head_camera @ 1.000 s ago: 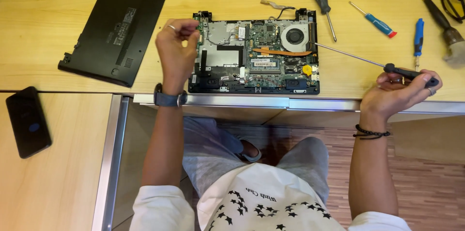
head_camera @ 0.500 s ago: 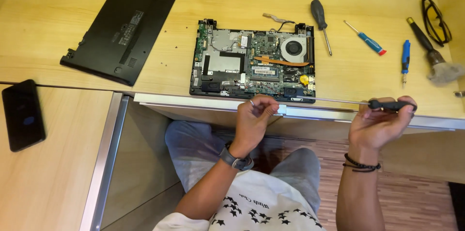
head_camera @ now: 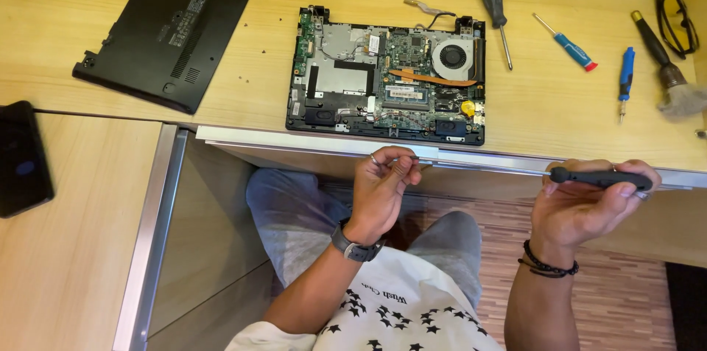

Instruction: The person is disassembling a laptop by removing screws with a screwdriver and checking the alignment of internal components.

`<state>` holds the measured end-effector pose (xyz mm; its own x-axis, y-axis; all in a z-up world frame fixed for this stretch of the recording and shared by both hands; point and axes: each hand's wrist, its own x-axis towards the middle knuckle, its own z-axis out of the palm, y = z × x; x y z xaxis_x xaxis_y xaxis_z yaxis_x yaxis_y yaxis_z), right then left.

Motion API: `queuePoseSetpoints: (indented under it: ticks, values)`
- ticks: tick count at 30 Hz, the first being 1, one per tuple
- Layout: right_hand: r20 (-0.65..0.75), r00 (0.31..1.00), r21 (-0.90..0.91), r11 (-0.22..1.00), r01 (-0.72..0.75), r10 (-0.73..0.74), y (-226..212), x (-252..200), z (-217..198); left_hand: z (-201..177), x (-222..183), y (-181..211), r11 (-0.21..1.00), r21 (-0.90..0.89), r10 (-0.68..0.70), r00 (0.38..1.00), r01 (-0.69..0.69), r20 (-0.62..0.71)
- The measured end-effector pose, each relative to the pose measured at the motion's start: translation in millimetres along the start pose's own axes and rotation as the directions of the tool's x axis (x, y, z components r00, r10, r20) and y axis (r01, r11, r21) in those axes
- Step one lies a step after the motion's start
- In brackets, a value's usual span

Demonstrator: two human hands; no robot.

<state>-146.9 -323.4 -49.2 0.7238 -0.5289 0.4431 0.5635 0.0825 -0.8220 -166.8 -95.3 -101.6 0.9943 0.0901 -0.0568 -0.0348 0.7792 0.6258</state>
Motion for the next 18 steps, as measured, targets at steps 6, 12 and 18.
queuePoseSetpoints:
  ticks: [6, 12, 18]
  values:
    - [0.02, 0.974, -0.15, 0.962, 0.226, -0.226, -10.5, 4.0, 13.6, -0.1, 0.1, 1.5, 0.999, -0.041, 0.004, 1.0, -0.005, -0.013]
    - [0.073, 0.976, -0.155, 0.964, 0.217, -0.207, -24.5, 0.9, 25.0, 0.9, -1.2, 1.2, 1.0, 0.016, 0.018, 0.999, -0.018, -0.032]
    - [0.222, 0.949, -0.211, 0.939, 0.272, -0.225, -49.2, -9.3, 36.9, 0.3, -7.3, 4.9, 0.996, 0.05, 0.074, 0.997, -0.075, 0.028]
